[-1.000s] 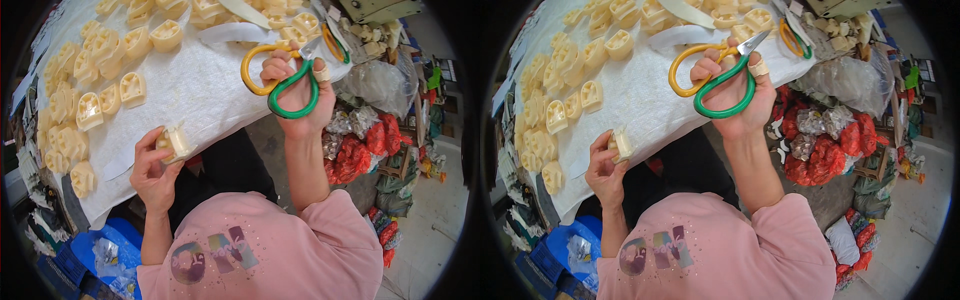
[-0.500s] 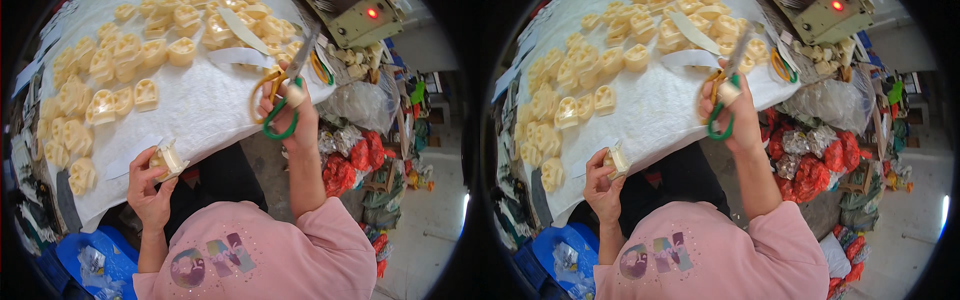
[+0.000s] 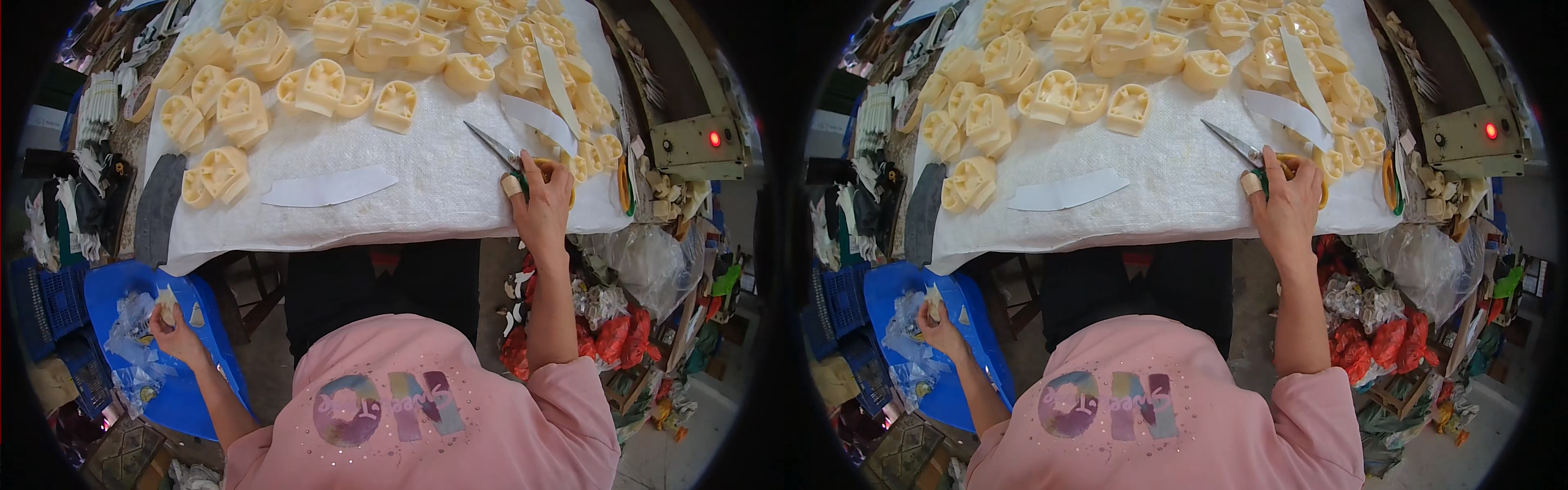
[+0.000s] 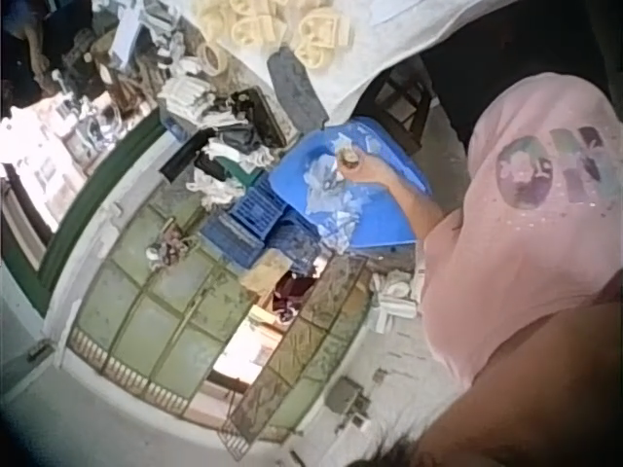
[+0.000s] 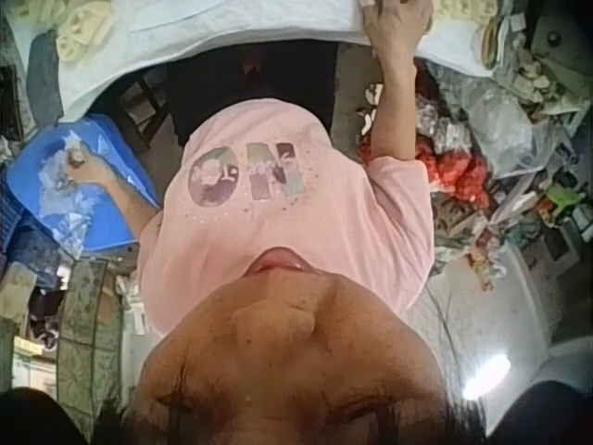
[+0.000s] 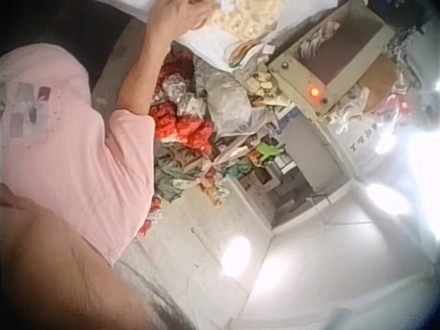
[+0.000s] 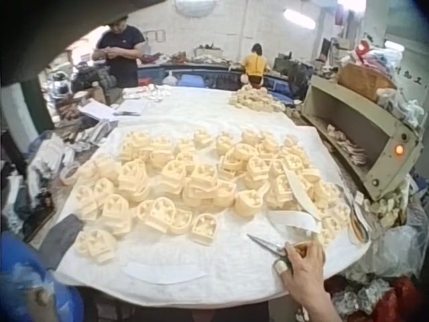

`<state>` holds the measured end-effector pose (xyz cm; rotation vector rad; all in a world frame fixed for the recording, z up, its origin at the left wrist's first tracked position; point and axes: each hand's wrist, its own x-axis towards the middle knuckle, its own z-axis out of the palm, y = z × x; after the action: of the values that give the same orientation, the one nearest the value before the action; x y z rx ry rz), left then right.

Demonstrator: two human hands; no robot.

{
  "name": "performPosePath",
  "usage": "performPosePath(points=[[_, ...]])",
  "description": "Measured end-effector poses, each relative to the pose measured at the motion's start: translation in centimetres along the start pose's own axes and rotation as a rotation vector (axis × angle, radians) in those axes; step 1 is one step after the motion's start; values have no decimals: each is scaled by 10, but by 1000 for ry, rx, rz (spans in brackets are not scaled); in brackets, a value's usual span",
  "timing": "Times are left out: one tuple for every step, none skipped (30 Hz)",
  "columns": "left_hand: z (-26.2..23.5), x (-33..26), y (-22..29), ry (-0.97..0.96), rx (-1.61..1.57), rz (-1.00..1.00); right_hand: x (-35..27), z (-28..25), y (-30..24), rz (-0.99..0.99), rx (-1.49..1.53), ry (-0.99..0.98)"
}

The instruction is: The recorder manually assembles cream-colored shoe components by attaching white strips and trimming excess material with scissors.

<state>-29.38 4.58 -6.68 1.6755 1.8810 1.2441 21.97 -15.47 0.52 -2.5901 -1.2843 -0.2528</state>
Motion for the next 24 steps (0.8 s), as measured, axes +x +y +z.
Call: performPosePath(points=[[-5,2,-20,7,-65,-215,0,1,-5,29,-34,-15],[-12,0,-40,13,-60,-218,0,5,-9,23,-30,-18],[-16,-2,-59,-69,-23,-247,-2,5,-12,19,-76,8],[-16,-3,-77,-158,10,-274,-3,3,-13,21,-128,35],[-22,-4,-96,-238,218,-210,-3,3,-16,14,-126,34],[-23,-4,-115,-239,219,-213,-4,0,-18,14,-180,111],[-23,-6,-134,-302,217,-256,-4,-5,-20,15,-236,187],[-23,-7,-153,-360,219,-298,-3,-6,-24,12,-232,185],[-26,-9,-169,-383,257,-255,0,-7,-29,-55,-5,168],[-23,-11,-181,-380,258,-258,3,-8,-32,-117,218,151],[-22,-13,-192,-401,309,-158,4,-5,-42,-163,370,142],[-21,-15,-199,-421,360,-59,4,-2,-57,-215,429,93],[-15,-13,-186,-427,355,-61,3,-4,-71,-261,476,46],[-11,-11,-173,-463,443,-37,5,0,-83,-373,511,11],[-9,-7,-150,-495,537,-14,5,6,-97,-412,582,-66],[-9,-3,-131,-496,540,-16,8,11,-110,-487,602,-84],[-15,2,-109,-461,544,-58,10,4,-125,-574,580,-88],[-14,6,-89,-442,551,-108,14,7,-135,-575,580,-89],[-11,9,-73,-441,552,-111,18,11,-145,-622,590,-141],[-8,12,-57,-331,400,-112,22,15,-153,-669,600,-193],[-5,14,-38,-216,251,-112,24,21,-160,-690,598,-193],[-1,12,-12,-211,254,-118,26,26,-164,-696,602,-197],[7,8,20,-171,101,-37,28,29,-167,-719,536,-218],[14,1,50,-130,-52,46,29,32,-168,-742,471,-237]])
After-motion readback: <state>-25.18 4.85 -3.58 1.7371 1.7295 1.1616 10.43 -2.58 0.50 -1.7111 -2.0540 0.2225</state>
